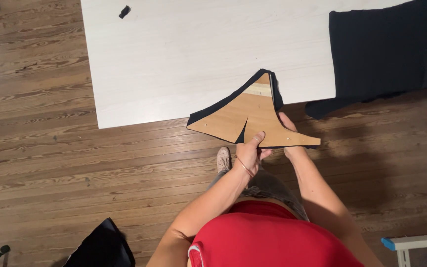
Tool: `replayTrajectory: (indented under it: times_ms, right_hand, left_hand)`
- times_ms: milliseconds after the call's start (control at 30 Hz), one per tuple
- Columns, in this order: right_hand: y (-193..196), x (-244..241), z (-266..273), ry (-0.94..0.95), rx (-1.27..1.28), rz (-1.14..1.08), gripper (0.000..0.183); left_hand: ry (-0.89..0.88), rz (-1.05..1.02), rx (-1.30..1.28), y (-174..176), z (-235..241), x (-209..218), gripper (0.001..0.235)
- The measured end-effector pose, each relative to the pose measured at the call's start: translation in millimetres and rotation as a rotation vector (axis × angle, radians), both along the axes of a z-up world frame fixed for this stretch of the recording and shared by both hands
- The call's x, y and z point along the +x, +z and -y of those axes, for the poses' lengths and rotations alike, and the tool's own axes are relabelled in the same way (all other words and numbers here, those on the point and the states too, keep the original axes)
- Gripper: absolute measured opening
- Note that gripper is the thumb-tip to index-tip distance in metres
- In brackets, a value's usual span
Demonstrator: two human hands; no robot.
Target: Cutting black fabric around a cardboard pattern using scissors
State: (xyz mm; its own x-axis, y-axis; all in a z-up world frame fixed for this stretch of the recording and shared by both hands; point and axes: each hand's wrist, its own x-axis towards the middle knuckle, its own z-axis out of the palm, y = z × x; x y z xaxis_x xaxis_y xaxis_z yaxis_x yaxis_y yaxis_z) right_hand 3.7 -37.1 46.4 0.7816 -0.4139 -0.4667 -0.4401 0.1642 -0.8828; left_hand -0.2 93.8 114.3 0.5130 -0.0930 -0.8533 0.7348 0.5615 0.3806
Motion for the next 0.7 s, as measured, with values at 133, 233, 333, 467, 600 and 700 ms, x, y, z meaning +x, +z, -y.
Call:
replayTrajectory:
  times_ms: [133,233,333,467,600,700]
  right_hand:
    - [11,7,3,0.147,-0.171,-0.192,0.026]
    - [-11,5,10,0.173,-0.22,-0.201,0.024]
    - [-23,2,16,0.186,-0.295,-0.233,0.026]
    - [7,12,10,0.217,-0.234,-0.27,0.024]
    - [50,21,-4,0.266,-0.244,-0.309,0.028]
    - [73,22,-4,0.352,-0.256,-0.294,0.032]
  left_hand:
    - [0.007,-0.012,-0.016,9,-4,-3,0.046]
    - [-0.008,-0.001,-0.017,9,-5,-3,0.044]
    - [-0.025,0.008,-0.027,4,-5,-4,0.046]
    - [-0.016,0.006,-0.024,-4,-5,-2,0.044]
    - [-0.029,-0.003,-0.034,5,-10,-4,0.044]
    - [-0.032,-0.008,-0.038,2,-13,-6,0.044]
